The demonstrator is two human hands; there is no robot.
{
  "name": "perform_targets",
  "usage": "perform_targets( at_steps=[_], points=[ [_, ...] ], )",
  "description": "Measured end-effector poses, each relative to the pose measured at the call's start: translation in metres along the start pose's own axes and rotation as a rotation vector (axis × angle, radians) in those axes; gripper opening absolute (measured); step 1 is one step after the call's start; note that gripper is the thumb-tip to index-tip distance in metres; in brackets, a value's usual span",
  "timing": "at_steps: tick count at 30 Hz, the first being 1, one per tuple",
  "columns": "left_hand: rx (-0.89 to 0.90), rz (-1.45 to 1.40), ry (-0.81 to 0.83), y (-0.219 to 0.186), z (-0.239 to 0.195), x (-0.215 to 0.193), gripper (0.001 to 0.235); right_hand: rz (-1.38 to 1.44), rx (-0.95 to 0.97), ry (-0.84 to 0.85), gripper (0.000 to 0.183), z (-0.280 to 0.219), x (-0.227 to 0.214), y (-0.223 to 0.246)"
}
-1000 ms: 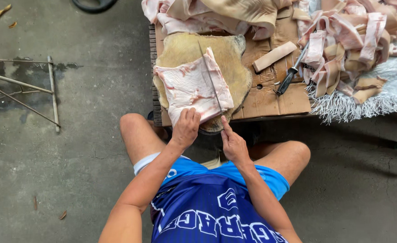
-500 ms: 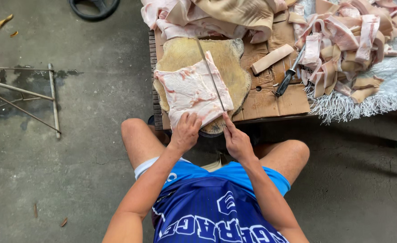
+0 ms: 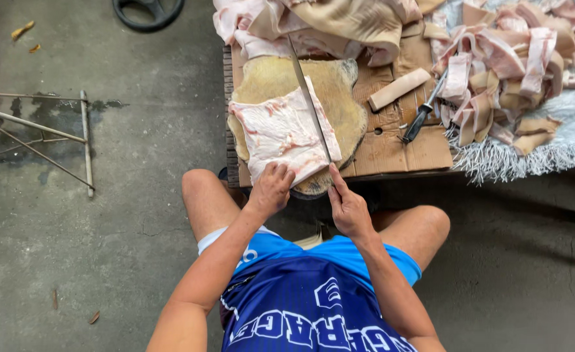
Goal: The person sits on the ground and uses a large knife to cut sheets of raw meat into strips on a wooden cutting board. The cut pieces are placed on a nearby cloth.
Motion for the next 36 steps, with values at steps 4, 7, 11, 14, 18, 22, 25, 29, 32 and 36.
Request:
perform_targets(
  at_steps=[4,7,11,14,18,22,25,29,32,36],
  points=[
    [0.034,-0.008,-0.013,0.003,0.003,-0.001,0.042,-0.197,-0.010,0.038,0.057,0.015,0.010,-0.008],
    [0.061,-0.053,-0.034,0.007,0.003,-0.007,0.049,-0.140,-0.005,0.028,0.059,0.027,0.007,-0.002],
    [0.106,-0.061,0.041,0.005,0.001,-0.004,0.052,0.285,0.230,0.108,0.059,0.013,-0.025,0.032],
    [0.111,-0.032,-0.008,0.012,0.004,-0.006,0.053,0.453,-0.159,-0.013,0.061,-0.003,-0.076,0.096],
    [0.073,-0.079,0.000,0.005,-0.009,-0.006,0.050,0.449,-0.774,-0.263,0.052,-0.040,-0.124,0.139],
    [0.107,-0.118,-0.061,0.007,-0.001,-0.017,0.063,0.246,-0.669,-0.299,0.053,-0.010,-0.071,0.094],
    [0.071,-0.116,0.018,0.013,-0.004,-0.011,0.055,-0.087,-0.301,-0.172,0.054,0.014,-0.006,0.028],
    [0.057,-0.153,0.026,0.027,-0.009,-0.006,0.049,-0.196,0.050,0.033,0.061,0.034,0.024,-0.029],
    [-0.097,-0.225,0.121,0.038,0.004,0.005,0.029,-0.083,0.162,0.093,0.061,0.028,0.019,-0.034],
    [-0.099,-0.167,-0.205,0.065,0.089,-0.004,0.041,0.112,0.457,0.216,0.061,0.015,0.014,-0.025]
  ],
)
Point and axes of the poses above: each hand's wrist, its own z-axis towards the middle knuckle, its own x-axis out of the palm, y = z × x, the point moved 4 cm from there along z, towards the middle knuckle, and after that the axes turned 5 degrees about y, right-handed, at the moved point
